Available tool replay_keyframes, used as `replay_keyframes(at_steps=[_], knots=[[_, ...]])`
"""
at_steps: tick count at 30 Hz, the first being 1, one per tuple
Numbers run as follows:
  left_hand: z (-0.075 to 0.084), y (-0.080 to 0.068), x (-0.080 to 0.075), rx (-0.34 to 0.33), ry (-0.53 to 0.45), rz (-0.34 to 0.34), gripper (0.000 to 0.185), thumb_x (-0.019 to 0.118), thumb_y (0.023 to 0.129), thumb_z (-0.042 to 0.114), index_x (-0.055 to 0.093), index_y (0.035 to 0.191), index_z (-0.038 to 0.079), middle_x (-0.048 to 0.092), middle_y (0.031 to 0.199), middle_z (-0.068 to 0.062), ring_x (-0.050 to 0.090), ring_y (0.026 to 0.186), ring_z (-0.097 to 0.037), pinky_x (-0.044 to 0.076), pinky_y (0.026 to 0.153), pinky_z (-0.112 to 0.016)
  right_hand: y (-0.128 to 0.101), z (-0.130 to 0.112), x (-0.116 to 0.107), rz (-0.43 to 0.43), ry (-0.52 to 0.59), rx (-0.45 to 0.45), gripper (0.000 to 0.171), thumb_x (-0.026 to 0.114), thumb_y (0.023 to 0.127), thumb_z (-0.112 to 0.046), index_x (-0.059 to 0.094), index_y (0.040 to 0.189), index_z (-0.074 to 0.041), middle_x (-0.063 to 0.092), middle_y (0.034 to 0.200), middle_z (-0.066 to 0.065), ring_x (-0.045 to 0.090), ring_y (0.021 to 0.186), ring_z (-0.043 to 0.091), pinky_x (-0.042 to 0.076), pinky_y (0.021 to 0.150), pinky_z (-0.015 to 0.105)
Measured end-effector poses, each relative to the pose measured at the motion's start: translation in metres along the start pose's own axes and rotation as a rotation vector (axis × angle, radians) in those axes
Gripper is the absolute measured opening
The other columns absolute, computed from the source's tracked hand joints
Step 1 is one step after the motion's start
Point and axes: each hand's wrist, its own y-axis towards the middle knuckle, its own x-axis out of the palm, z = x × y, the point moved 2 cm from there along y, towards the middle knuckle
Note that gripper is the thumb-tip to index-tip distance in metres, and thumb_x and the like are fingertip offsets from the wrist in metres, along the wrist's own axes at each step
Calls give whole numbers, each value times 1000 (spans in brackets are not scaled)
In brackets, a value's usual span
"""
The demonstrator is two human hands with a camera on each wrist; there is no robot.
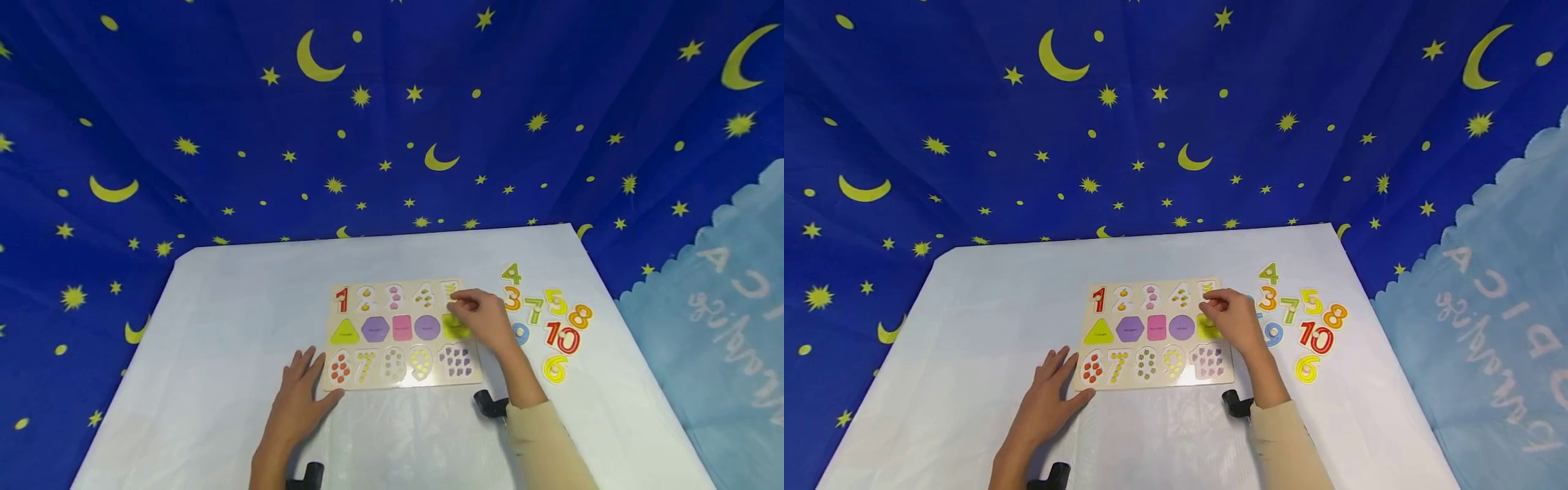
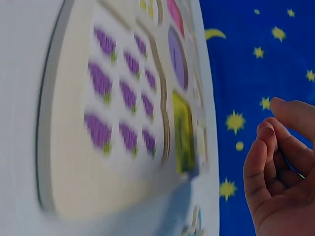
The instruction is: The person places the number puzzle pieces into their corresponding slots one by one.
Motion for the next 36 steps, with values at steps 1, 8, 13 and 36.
replay_keyframes(at_steps=[1,8,13,36], knots=[[0,0,0,3,0,1,82,76,79,43,44,143,4,28,154,-15,10,144,-33,6,116,-48,0,3,-4,11,-6,9,25,73,86,-26,73,104,-9,65,83,0,58,74,16,50,65,30],[2,4,1,7,17,13,82,76,79,44,45,143,5,29,154,-14,10,145,-33,7,116,-48,1,21,-23,51,-34,65,28,71,87,-29,71,107,-10,65,86,1,57,74,18,51,60,29],[3,8,0,22,19,26,82,76,79,44,44,143,5,28,154,-14,9,145,-32,7,116,-48,6,29,-39,112,-58,93,30,70,88,-32,71,109,-10,66,87,2,59,75,17,50,59,26],[4,2,1,10,9,9,81,75,80,44,43,144,6,28,155,-13,8,145,-30,5,117,-47,0,70,-54,121,-191,238,29,69,87,-22,68,109,-3,64,84,7,56,72,20,46,59,30]])
